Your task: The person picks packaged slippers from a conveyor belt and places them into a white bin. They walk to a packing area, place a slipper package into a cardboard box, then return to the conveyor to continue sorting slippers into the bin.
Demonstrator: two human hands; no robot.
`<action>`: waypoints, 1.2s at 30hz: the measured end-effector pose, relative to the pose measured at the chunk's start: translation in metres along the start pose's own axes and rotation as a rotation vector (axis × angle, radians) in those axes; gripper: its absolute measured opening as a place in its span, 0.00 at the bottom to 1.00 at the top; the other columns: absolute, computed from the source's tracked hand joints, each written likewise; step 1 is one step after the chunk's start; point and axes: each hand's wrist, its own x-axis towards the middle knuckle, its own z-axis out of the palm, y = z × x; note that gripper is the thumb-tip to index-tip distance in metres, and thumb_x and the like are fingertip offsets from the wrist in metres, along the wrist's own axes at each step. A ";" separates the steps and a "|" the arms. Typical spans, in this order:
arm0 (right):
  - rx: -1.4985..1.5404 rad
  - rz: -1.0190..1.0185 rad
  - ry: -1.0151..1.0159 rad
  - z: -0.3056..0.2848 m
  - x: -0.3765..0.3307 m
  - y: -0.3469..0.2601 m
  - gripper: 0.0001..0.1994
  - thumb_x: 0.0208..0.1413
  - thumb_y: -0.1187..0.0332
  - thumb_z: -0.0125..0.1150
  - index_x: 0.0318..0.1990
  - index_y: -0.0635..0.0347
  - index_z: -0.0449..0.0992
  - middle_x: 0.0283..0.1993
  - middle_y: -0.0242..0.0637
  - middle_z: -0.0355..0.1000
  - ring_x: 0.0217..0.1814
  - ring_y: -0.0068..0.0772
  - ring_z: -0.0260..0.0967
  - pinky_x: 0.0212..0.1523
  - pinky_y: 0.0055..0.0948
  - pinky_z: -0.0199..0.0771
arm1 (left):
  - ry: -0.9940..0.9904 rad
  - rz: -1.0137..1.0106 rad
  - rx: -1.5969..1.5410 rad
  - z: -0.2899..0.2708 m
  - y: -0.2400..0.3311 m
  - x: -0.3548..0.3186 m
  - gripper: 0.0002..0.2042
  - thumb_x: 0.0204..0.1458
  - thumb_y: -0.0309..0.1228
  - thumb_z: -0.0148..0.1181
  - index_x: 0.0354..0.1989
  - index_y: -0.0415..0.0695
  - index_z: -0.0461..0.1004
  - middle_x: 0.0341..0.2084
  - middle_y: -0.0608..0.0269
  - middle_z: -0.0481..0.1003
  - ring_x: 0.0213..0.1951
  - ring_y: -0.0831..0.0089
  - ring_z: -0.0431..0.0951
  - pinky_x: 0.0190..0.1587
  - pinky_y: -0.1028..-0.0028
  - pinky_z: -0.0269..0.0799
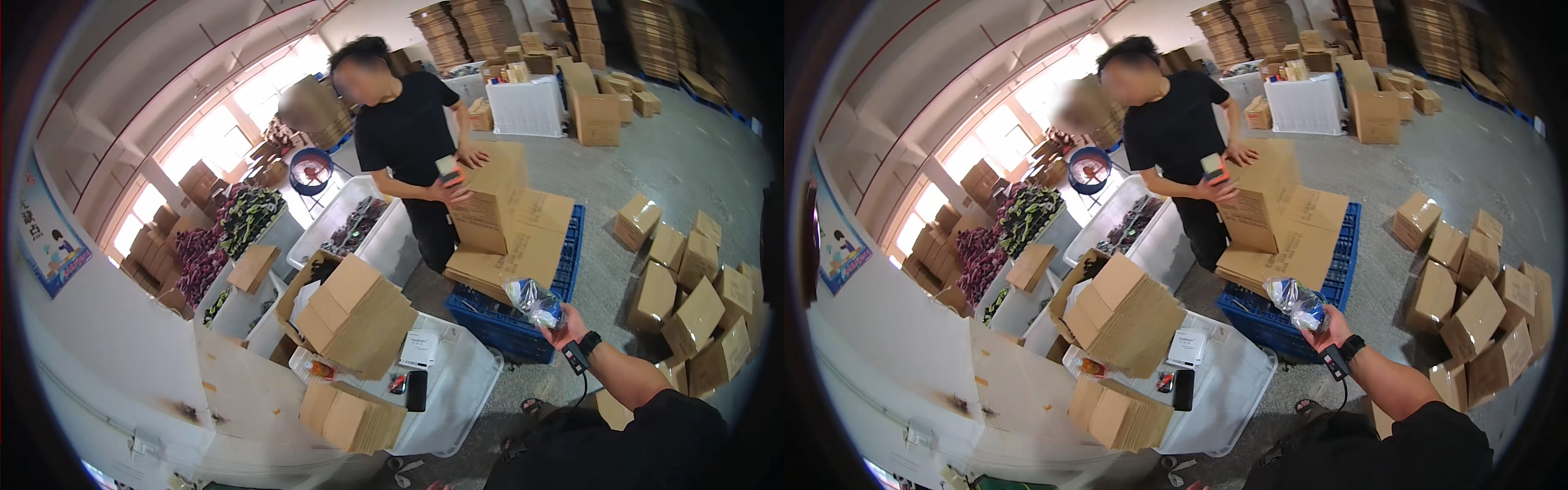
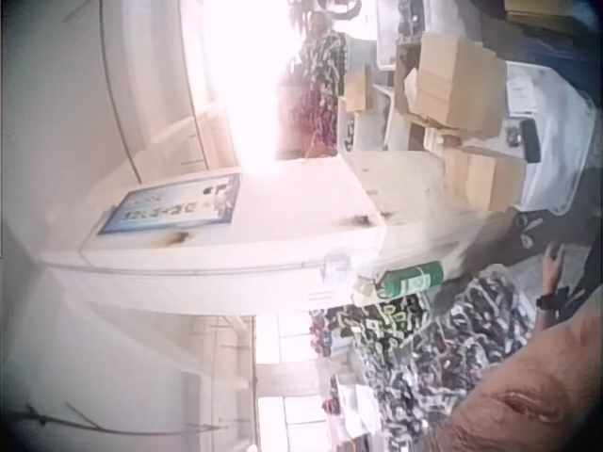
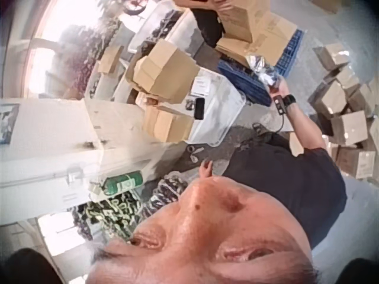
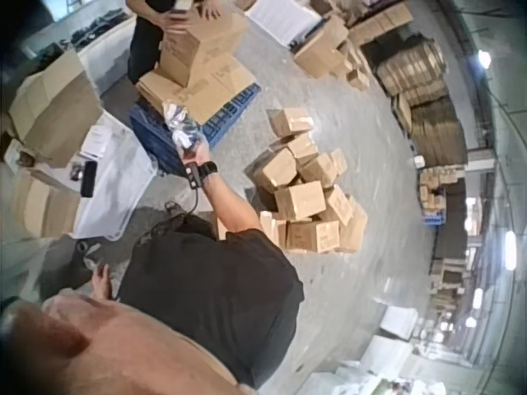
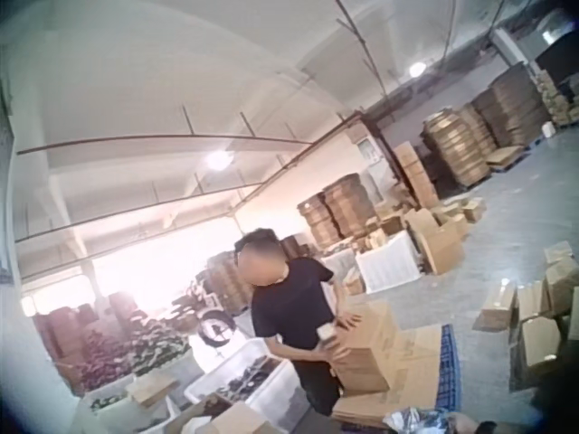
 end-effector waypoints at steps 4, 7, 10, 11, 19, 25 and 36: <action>-0.006 0.028 -0.020 0.023 0.019 -0.007 0.21 0.58 0.53 0.50 0.50 0.60 0.71 0.44 0.42 0.76 0.42 0.39 0.76 0.35 0.33 0.83 | 0.010 -0.044 -0.136 0.019 0.012 -0.006 0.21 0.54 0.35 0.65 0.54 0.41 0.72 0.33 0.62 0.77 0.30 0.77 0.73 0.31 0.75 0.71; -0.055 0.073 -0.051 0.031 0.032 -0.010 0.21 0.58 0.52 0.50 0.50 0.59 0.72 0.45 0.40 0.76 0.43 0.39 0.76 0.35 0.33 0.83 | 0.026 -0.026 0.004 0.029 0.019 -0.009 0.21 0.54 0.36 0.64 0.55 0.42 0.72 0.33 0.60 0.78 0.30 0.75 0.75 0.31 0.73 0.72; -0.048 0.058 -0.067 0.034 0.044 -0.008 0.33 0.55 0.47 0.54 0.58 0.68 0.65 0.50 0.50 0.72 0.45 0.46 0.74 0.39 0.31 0.83 | 0.092 0.022 0.080 0.036 0.035 -0.020 0.22 0.54 0.37 0.63 0.56 0.42 0.72 0.33 0.56 0.79 0.31 0.71 0.77 0.34 0.70 0.73; -0.062 0.054 -0.081 0.034 0.048 -0.008 0.34 0.55 0.46 0.54 0.58 0.68 0.64 0.50 0.50 0.71 0.45 0.46 0.74 0.40 0.31 0.82 | 0.126 0.035 0.075 0.039 0.042 -0.023 0.22 0.54 0.37 0.63 0.56 0.43 0.72 0.34 0.54 0.79 0.32 0.69 0.77 0.34 0.69 0.74; -0.259 0.085 -0.033 0.063 0.044 0.005 0.30 0.58 0.47 0.51 0.59 0.61 0.65 0.53 0.42 0.72 0.44 0.38 0.75 0.33 0.30 0.80 | 0.131 -0.099 0.106 0.047 0.069 -0.040 0.20 0.55 0.37 0.61 0.55 0.43 0.72 0.35 0.48 0.80 0.37 0.60 0.80 0.41 0.65 0.75; -0.601 0.209 -0.496 0.154 0.019 0.045 0.20 0.59 0.53 0.50 0.52 0.55 0.72 0.47 0.35 0.77 0.47 0.32 0.75 0.42 0.34 0.78 | 0.184 -0.151 0.197 0.039 0.047 -0.058 0.21 0.54 0.38 0.61 0.55 0.43 0.72 0.36 0.48 0.80 0.38 0.59 0.79 0.42 0.64 0.74; -0.771 0.485 -0.771 0.321 0.004 0.166 0.18 0.60 0.58 0.49 0.52 0.60 0.72 0.47 0.35 0.77 0.48 0.30 0.75 0.54 0.37 0.73 | 0.357 -0.313 0.140 0.005 -0.027 -0.101 0.23 0.54 0.42 0.62 0.56 0.46 0.72 0.40 0.51 0.79 0.41 0.61 0.79 0.45 0.65 0.74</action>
